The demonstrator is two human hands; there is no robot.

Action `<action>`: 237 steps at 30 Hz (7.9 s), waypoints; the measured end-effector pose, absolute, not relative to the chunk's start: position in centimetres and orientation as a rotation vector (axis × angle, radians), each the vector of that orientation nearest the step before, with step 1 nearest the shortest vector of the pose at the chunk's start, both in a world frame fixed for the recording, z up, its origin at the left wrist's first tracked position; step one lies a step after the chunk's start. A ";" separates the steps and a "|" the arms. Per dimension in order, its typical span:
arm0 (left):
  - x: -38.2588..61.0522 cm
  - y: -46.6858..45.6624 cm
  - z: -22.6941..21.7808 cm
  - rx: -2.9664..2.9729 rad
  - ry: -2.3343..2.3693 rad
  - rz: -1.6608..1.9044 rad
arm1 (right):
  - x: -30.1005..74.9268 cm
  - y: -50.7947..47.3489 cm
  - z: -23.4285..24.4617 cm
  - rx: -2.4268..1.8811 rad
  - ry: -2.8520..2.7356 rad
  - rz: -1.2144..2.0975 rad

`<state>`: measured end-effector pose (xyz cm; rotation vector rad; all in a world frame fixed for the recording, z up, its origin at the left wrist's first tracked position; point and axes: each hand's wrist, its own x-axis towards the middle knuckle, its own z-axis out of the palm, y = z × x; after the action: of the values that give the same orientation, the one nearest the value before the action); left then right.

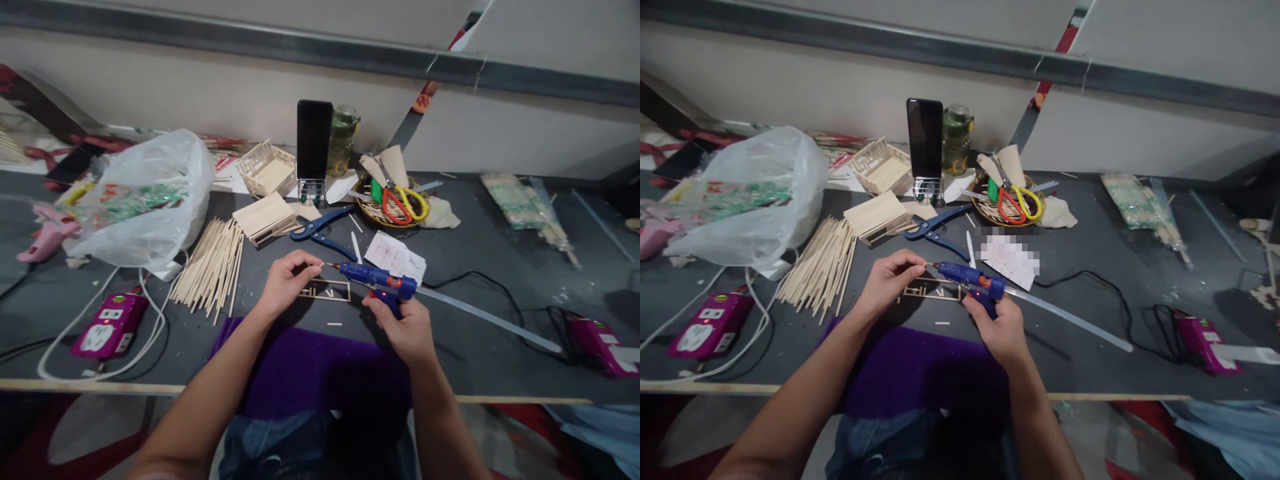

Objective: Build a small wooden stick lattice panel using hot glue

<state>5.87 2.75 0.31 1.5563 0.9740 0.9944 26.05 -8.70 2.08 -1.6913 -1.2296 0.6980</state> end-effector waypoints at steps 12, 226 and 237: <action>5.9 2.5 1.2 1.569 0.977 0.969 | 26.1 -8.7 1.6 -1.719 -1.349 0.620; 13.4 2.2 3.2 2.873 0.896 -0.407 | 29.1 -7.9 -1.1 -1.686 -1.622 0.343; 12.7 2.2 2.5 2.846 0.915 -0.303 | 28.7 -7.8 -2.1 -1.725 -1.715 0.443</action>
<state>12.68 2.20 2.55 2.8464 0.9151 -0.3028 28.69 -7.80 -2.13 -1.7247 -1.7147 0.4427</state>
